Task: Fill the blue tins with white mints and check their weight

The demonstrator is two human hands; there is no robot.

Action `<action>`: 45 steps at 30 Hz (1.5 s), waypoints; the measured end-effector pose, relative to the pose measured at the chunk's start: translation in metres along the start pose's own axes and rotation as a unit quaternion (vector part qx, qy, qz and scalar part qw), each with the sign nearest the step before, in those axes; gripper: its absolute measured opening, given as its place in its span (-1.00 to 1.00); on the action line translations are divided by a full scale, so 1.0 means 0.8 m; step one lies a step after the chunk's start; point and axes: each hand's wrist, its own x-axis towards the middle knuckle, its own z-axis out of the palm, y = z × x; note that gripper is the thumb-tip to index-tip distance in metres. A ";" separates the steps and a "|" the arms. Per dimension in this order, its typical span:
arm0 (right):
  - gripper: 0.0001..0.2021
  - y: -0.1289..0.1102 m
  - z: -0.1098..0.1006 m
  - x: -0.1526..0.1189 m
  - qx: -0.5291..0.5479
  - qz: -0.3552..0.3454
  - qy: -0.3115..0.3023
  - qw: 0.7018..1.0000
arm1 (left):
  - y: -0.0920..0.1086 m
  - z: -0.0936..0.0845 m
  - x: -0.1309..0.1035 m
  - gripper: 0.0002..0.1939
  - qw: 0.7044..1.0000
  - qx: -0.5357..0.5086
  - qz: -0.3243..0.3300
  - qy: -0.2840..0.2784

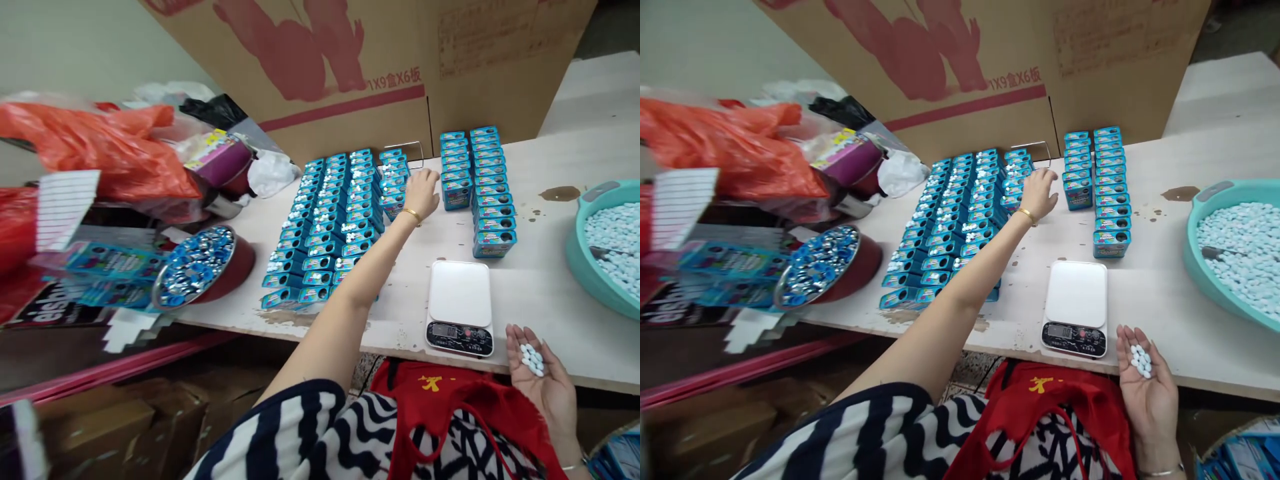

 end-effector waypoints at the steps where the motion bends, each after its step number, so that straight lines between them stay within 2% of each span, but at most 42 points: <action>1: -0.74 0.000 0.002 0.001 -0.001 0.004 0.001 1.000 | -0.011 -0.005 -0.009 -0.64 0.999 0.022 -0.032 0.007; 3: -0.72 0.002 0.007 0.002 0.002 0.016 0.000 1.000 | -0.033 -0.012 -0.026 -0.69 0.993 0.069 -0.092 0.000; 5: -0.70 0.004 0.013 0.001 0.008 0.030 -0.005 1.000 | -0.050 -0.017 -0.043 -0.78 0.988 0.100 -0.114 -0.026; 7: -0.70 0.007 0.018 -0.003 0.009 0.036 -0.008 0.999 | -0.058 -0.021 -0.057 -0.88 0.988 0.110 -0.095 -0.050; 10: -0.71 0.010 0.020 -0.010 0.005 0.036 -0.014 0.999 | -0.050 -0.037 -0.076 -0.83 0.990 0.116 -0.045 -0.067; 14: -0.76 0.011 0.016 -0.015 0.009 0.013 -0.017 1.000 | -0.002 -0.074 -0.112 -0.82 0.988 0.107 0.021 -0.108; 19: -0.76 0.012 0.015 -0.021 0.003 0.020 -0.007 1.000 | 0.095 -0.121 -0.168 -0.77 0.963 0.094 0.166 -0.190; 21: -0.76 0.013 0.016 -0.024 -0.002 0.025 -0.013 1.000 | 0.131 -0.127 -0.184 -0.74 0.946 0.089 0.214 -0.228; 23: -0.76 0.012 0.015 -0.028 -0.004 0.021 -0.022 1.000 | 0.157 -0.125 -0.193 -0.72 0.932 0.083 0.244 -0.255; 26: -0.76 0.010 0.010 -0.032 -0.002 0.010 -0.025 1.000 | 0.171 -0.114 -0.196 -0.72 0.925 0.083 0.266 -0.259; 29: -0.75 0.007 0.003 -0.032 0.004 0.001 -0.018 1.000 | 0.158 -0.112 -0.192 -0.81 0.936 0.057 0.273 -0.213; 32: -0.75 0.004 0.000 -0.029 0.011 -0.012 -0.018 1.000 | 0.126 -0.122 -0.192 -0.67 0.956 -0.035 0.265 -0.124; 36: -0.74 0.003 0.003 -0.026 0.017 -0.011 -0.002 1.000 | 0.077 -0.125 -0.207 -0.68 0.961 -0.208 0.184 -0.017; 40: -0.73 0.003 0.009 -0.025 0.019 -0.011 -0.001 1.000 | 0.048 -0.090 -0.239 -0.67 0.935 -0.345 0.075 0.002; 45: -0.74 0.004 0.015 -0.024 0.011 -0.015 -0.007 1.000 | 0.046 -0.039 -0.275 -0.65 0.919 -0.394 0.022 -0.003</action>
